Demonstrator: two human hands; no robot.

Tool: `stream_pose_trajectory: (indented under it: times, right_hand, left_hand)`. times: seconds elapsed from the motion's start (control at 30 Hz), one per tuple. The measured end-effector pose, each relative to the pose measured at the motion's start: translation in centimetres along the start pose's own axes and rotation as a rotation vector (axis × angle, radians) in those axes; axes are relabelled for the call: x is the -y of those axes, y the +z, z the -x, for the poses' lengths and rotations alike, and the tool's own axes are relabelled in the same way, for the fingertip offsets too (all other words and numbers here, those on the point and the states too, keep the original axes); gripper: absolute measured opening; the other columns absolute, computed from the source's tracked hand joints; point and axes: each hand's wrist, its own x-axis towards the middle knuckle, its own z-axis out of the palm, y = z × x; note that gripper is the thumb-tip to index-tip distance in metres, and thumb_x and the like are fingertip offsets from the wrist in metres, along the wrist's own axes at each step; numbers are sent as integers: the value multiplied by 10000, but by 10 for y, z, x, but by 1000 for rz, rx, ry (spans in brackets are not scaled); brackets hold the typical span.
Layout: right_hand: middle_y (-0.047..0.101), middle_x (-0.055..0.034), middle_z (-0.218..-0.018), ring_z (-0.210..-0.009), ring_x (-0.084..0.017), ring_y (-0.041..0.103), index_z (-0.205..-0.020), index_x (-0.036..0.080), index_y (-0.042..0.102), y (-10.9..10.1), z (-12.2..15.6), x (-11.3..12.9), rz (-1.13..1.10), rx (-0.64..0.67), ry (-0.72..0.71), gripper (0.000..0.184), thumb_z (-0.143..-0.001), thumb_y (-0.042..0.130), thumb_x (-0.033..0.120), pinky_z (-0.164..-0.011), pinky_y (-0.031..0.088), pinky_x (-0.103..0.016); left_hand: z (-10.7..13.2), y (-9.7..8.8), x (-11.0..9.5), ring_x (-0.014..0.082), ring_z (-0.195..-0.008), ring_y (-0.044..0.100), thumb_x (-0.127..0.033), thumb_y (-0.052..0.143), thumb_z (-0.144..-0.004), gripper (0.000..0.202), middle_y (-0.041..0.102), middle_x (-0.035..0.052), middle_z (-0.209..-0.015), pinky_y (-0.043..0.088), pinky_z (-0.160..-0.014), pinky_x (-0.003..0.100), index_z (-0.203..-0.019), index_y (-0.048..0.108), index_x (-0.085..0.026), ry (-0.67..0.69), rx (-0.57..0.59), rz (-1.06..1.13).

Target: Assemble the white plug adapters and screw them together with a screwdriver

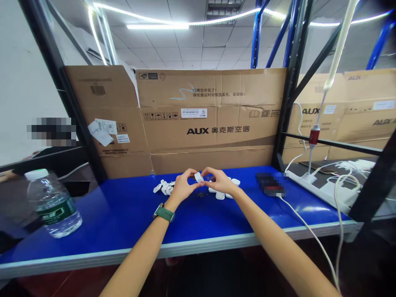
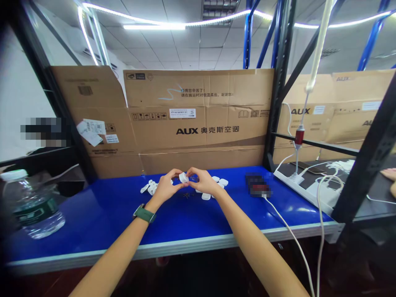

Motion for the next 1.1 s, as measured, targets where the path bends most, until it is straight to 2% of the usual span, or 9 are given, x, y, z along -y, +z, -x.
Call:
stream_pose_trajectory:
  times: [0.13, 0.3, 0.53, 0.83, 1.1]
  right_hand:
    - [730, -41, -1049, -940, -188, 662, -1055, 197, 670, 1, -1, 0, 20, 5, -4, 215, -848, 682, 256, -737, 465, -267]
    - [727, -61, -1073, -911, -186, 665, -1200, 192, 661, 2, -2, -3, 72, -23, -35, 368, -836, 701, 225, -748, 479, -277]
    - [727, -51, -1020, -926, -187, 653, -1032, 182, 689, 0, -1, -1, 146, -26, -56, 243, -794, 736, 188, -832, 478, -300]
    - [740, -50, -1009, -927, -207, 682, -1021, 181, 677, 0, 1, 0, 221, 42, 46, 289, -748, 766, 215, -817, 479, -300]
    - [731, -46, -1005, -924, -194, 675, -1020, 178, 662, -3, 0, 0, 240, -15, 27, 268, -758, 720, 181, -834, 481, -292]
  left_hand:
    - [0, 0, 0, 265, -997, 725, -363, 877, -637, 474, 775, 37, -984, 543, -912, 379, -1010, 623, -220, -31, 14, -17]
    - [1, -1, -8, 239, -930, 722, -361, 835, -693, 370, 776, 34, -964, 544, -885, 363, -977, 651, -210, -33, 50, -10]
    - [1, 2, -1, 235, -916, 715, -384, 808, -722, 357, 774, 44, -977, 543, -885, 366, -1004, 682, -206, -17, 98, -13]
    - [3, 3, -1, 216, -879, 699, -349, 766, -740, 306, 757, 30, -955, 543, -841, 341, -994, 675, -205, 9, 146, -77]
    - [3, 4, 3, 219, -887, 696, -276, 779, -699, 338, 746, 32, -988, 532, -830, 331, -1007, 660, -205, -23, 178, -119]
